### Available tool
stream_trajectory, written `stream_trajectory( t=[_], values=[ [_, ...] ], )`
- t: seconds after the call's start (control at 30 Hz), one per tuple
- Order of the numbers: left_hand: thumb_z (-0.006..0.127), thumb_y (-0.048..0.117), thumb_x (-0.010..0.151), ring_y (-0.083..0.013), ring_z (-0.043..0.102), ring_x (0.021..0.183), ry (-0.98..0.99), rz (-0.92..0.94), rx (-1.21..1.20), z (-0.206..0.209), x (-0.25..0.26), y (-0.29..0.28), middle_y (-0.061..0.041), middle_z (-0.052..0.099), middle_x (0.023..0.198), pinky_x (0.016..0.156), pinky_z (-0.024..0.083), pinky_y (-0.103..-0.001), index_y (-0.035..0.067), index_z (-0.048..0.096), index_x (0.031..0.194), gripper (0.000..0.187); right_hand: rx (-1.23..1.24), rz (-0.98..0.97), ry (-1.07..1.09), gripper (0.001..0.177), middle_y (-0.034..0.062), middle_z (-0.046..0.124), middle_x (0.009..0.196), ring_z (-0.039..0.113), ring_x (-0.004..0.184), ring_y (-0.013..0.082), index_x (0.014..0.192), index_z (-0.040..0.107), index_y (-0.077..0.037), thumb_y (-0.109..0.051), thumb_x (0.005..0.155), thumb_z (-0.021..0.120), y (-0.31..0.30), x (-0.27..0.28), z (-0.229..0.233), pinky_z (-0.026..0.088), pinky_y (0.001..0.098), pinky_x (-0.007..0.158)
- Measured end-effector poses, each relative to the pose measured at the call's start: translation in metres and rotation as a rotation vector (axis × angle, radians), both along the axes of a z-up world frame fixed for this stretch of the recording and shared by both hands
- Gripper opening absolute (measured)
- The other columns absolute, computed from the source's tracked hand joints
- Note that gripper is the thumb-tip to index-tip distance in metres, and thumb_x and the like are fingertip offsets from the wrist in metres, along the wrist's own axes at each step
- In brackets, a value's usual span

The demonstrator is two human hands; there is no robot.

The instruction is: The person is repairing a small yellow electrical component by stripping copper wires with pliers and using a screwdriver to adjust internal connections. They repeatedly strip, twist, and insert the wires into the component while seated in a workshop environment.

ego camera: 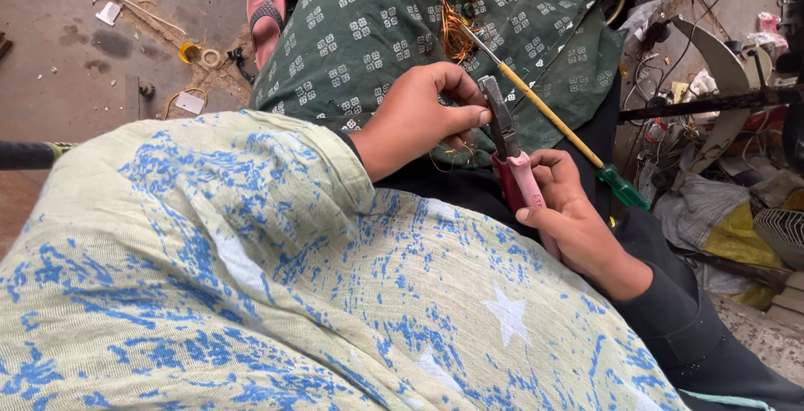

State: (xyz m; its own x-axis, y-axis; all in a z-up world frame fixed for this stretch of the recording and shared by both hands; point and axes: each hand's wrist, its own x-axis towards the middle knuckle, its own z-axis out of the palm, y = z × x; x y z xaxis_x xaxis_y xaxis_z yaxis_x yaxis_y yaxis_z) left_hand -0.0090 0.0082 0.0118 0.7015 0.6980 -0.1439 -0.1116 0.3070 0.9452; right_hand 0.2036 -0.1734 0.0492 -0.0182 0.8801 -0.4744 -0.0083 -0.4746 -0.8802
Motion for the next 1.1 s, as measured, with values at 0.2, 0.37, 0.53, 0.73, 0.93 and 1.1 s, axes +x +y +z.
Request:
stream_trajectory(
  t=[0.2,0.37,0.53,0.73,0.93,1.1],
  values=[
    [0.083,0.017,0.081,-0.0150,0.071,0.066,0.222,-0.033,0.385,0.016,-0.010,0.015,-0.006,0.075,0.078,0.059,0.055,-0.032,0.004,0.077,0.092,0.018,-0.011,0.002,0.034,0.069,0.0152,0.050,0.141,0.048,0.134,0.0212,0.141,0.029,-0.012,0.007,0.080,0.056,0.004,-0.004,0.008,0.036,0.0364,0.111],
    [0.082,0.019,0.080,-0.0299,0.071,0.074,0.262,-0.005,0.828,0.023,-0.016,0.017,-0.011,0.074,0.080,0.068,0.054,-0.042,0.008,0.079,0.088,0.014,0.019,0.030,0.064,0.065,0.0169,0.049,0.145,0.046,0.140,0.0226,0.138,0.030,-0.011,0.008,0.080,0.055,0.006,-0.007,0.006,0.033,0.0360,0.115],
    [0.083,0.022,0.079,-0.0312,0.071,0.073,0.295,-0.052,0.834,0.035,-0.018,0.013,-0.012,0.074,0.079,0.067,0.054,-0.043,0.008,0.079,0.086,0.016,0.037,0.132,-0.151,0.061,0.0126,0.055,0.132,0.055,0.118,0.0168,0.135,0.027,-0.012,0.005,0.085,0.057,0.003,-0.006,-0.002,0.045,0.0327,0.102],
    [0.079,0.025,0.083,-0.0255,0.075,0.072,0.318,-0.063,0.677,0.046,-0.016,0.008,-0.008,0.076,0.080,0.066,0.057,-0.038,0.010,0.077,0.090,0.017,0.057,0.048,-0.220,0.068,0.0047,0.059,0.118,0.056,0.109,0.0110,0.148,0.038,-0.006,-0.007,0.089,0.072,0.005,-0.012,-0.004,0.045,0.0287,0.097],
    [0.076,0.021,0.088,-0.0288,0.072,0.080,0.174,0.033,0.741,0.042,-0.013,0.001,-0.011,0.074,0.087,0.070,0.055,-0.041,0.008,0.078,0.097,0.016,0.131,0.107,-0.254,0.051,0.0053,0.064,0.115,0.061,0.108,0.0114,0.144,0.050,-0.002,-0.013,0.098,0.067,0.009,-0.001,-0.005,0.047,0.0288,0.099],
    [0.076,0.022,0.088,-0.0290,0.070,0.082,0.156,0.061,0.777,0.046,-0.012,-0.006,-0.009,0.072,0.086,0.070,0.054,-0.042,0.009,0.077,0.096,0.015,0.085,0.046,-0.021,0.034,0.0028,0.064,0.113,0.058,0.096,0.0107,0.133,0.052,-0.004,-0.019,0.103,0.057,0.013,-0.002,-0.024,0.048,0.0288,0.086]
  ],
)
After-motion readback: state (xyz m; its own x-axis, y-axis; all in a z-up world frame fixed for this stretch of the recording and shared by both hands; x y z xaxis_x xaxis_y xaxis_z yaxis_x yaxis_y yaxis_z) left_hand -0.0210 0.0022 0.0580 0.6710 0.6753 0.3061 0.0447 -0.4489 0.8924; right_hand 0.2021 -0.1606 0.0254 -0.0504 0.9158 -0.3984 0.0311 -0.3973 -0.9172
